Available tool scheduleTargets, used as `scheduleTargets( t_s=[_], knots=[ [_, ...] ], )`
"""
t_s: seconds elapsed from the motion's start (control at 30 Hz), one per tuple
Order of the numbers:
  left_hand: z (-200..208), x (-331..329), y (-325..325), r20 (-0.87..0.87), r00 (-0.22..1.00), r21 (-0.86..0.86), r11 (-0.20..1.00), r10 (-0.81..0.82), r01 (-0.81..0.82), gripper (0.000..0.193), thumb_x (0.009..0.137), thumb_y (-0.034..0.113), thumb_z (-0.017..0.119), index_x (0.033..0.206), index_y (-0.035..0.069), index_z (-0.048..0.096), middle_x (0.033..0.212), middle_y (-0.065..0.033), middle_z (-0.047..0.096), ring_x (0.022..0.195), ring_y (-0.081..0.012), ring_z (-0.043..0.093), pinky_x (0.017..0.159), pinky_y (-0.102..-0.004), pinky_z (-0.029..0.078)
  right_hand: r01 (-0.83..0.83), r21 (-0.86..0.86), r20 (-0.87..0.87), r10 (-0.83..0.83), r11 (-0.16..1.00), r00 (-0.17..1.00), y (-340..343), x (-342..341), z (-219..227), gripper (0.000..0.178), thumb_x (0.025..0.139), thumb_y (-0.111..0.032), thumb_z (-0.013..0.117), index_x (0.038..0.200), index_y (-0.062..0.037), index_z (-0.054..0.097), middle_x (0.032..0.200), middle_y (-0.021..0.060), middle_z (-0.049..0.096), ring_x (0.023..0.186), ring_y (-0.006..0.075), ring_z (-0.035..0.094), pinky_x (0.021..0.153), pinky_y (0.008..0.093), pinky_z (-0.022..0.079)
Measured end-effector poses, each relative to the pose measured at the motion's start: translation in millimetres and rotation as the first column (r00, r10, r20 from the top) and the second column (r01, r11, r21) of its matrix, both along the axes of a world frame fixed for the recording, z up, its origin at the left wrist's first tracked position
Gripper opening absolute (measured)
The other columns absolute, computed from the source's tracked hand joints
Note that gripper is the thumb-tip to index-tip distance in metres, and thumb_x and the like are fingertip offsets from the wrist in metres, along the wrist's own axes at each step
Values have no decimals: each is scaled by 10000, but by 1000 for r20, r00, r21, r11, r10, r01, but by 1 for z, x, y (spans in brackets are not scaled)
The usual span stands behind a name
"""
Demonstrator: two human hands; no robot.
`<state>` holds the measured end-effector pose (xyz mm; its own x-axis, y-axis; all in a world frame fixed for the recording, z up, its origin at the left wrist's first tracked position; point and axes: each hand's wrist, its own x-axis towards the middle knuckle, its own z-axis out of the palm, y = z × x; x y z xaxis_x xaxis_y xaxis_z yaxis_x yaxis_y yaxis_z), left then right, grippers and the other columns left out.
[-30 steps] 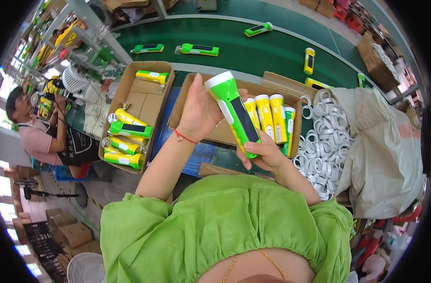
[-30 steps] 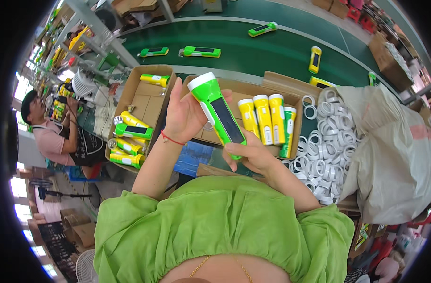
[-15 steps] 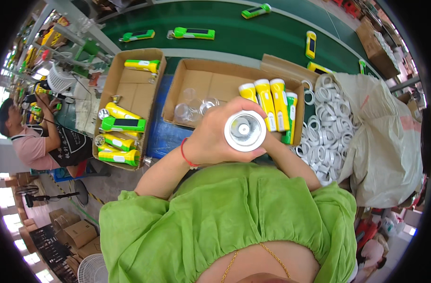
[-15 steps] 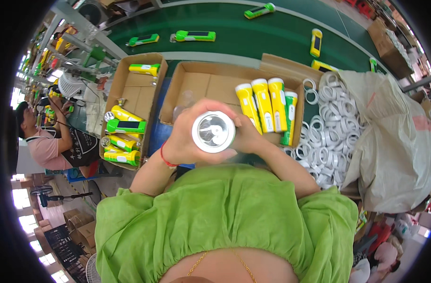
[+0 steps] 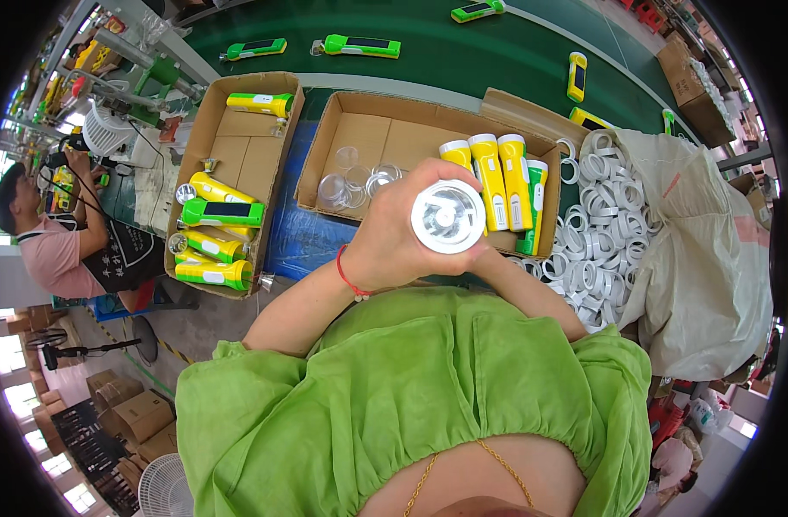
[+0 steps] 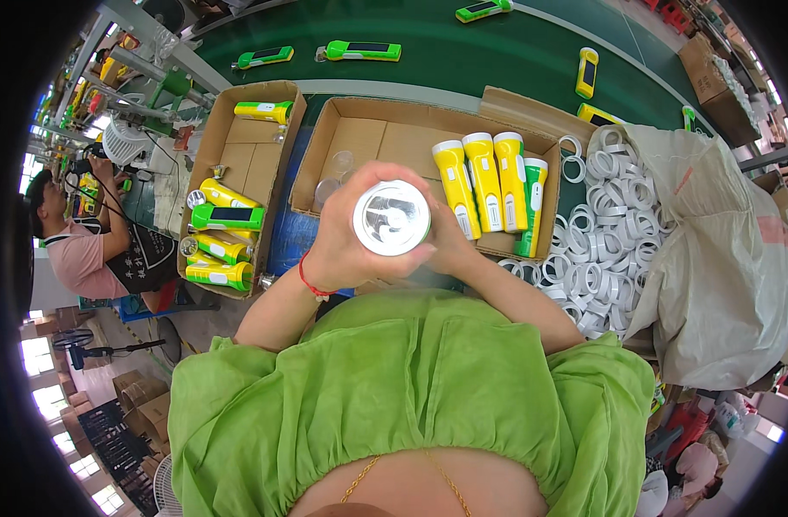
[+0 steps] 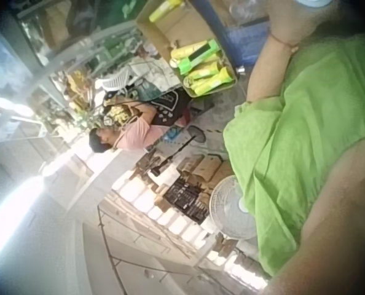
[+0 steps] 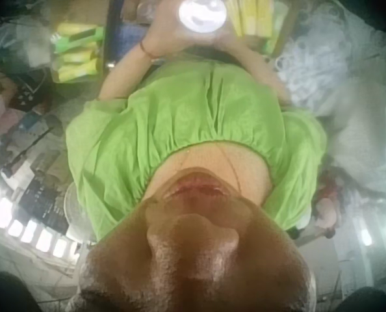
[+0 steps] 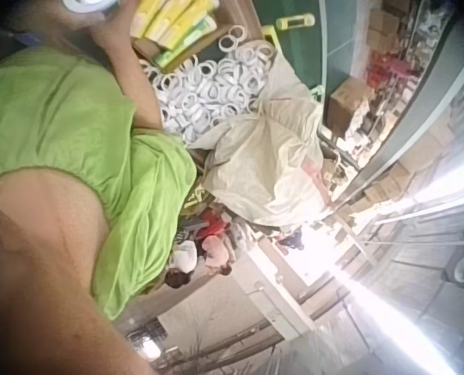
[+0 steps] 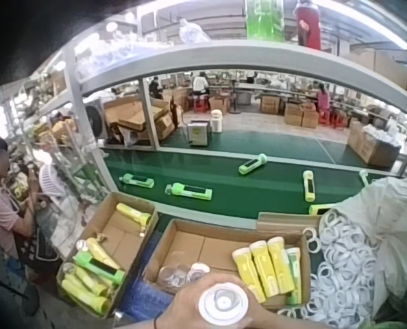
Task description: The person assembles flashlights by attaching transparent lenses and front caps onto the flashlight bodies by hand, then places the assembled flashlights into cardboard boxes.
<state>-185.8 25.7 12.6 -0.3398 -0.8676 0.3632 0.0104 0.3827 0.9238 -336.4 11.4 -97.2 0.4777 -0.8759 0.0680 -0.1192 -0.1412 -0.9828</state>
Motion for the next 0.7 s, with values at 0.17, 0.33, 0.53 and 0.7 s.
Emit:
scheduleTargets(
  t_s=[0.17, 0.33, 0.53, 0.7],
  knots=[
    [-13, -21, 0, -106, 960, 44, 965, 261, -258, 555, 633, 129, 816, 1092, 59, 512, 947, -65, 616, 863, -142, 622, 762, -268, 500, 204, 14, 233, -202, 979, 951, 2, 16, 5, 635, 754, -155, 688, 1313, -30, 416, 1210, 121, 550, 1109, 211, 543, 938, 327, 431],
    [-24, -24, -4, -64, 883, -67, 881, 465, -469, 554, 631, 138, 826, 1076, 45, 507, 930, -79, 631, 848, -160, 638, 736, -282, 514, 85, -94, 163, -69, 992, 984, -13, -2, 26, 698, 768, -129, 664, 1375, -24, 337, 1319, 158, 451, 1242, 264, 428, 989, 351, 387],
    [-36, -20, -3, 47, 842, -264, 819, 538, -509, 579, 607, 86, 830, 1076, 67, 489, 963, -66, 586, 840, -157, 601, 741, -274, 492, -180, 183, 580, 41, 967, 813, -10, 2, 102, 681, 798, -205, 668, 1369, -20, 346, 1319, 114, 438, 1212, 185, 432, 989, 326, 385],
    [-39, -22, -2, 39, 822, -309, 789, 568, -531, 579, 604, 85, 821, 1078, 73, 489, 946, -68, 597, 834, -158, 607, 730, -278, 492, -18, 61, 330, -3, 998, 944, -2, 10, 91, 502, 877, -243, 630, 1274, 10, 458, 1205, 85, 530, 1083, 150, 519, 923, 290, 433]
  ],
)
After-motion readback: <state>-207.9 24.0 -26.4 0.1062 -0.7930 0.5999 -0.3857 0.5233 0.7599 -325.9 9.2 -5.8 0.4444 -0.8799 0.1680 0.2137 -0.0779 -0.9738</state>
